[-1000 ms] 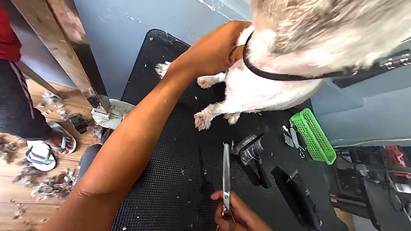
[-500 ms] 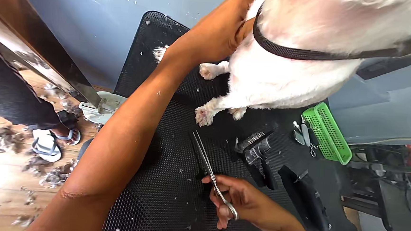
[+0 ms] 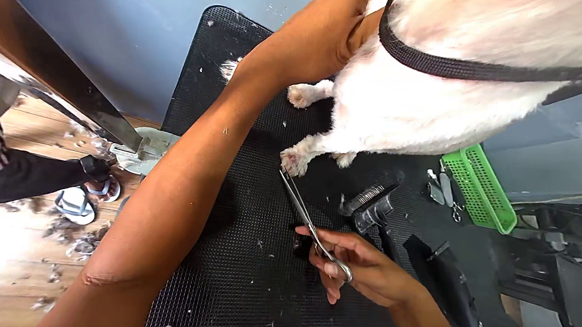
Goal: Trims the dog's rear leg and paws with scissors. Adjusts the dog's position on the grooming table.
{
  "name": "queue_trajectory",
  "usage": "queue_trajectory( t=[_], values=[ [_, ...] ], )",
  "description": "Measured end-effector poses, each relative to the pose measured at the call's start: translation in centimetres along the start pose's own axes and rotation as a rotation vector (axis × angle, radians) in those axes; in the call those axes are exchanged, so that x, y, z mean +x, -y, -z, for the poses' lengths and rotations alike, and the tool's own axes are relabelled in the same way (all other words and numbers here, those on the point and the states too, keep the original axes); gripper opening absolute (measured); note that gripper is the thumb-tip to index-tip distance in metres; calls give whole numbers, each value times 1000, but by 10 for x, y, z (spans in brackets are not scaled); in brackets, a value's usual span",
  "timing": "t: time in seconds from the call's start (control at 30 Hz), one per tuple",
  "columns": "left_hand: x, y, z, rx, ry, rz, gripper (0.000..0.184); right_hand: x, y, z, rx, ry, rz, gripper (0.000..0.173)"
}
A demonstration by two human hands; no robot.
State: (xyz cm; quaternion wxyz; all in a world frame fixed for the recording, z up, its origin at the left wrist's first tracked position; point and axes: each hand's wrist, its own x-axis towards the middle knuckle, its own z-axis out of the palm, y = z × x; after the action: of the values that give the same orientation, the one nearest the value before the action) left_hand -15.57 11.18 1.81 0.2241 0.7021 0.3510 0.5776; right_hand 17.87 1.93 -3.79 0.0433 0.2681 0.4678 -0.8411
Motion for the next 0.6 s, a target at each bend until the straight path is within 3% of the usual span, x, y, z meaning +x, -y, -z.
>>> queue_trajectory(
  t=[0.6],
  values=[
    [-1,-6,2,91,16,43,19,6,3,6,47,-12,-31,56]
  ],
)
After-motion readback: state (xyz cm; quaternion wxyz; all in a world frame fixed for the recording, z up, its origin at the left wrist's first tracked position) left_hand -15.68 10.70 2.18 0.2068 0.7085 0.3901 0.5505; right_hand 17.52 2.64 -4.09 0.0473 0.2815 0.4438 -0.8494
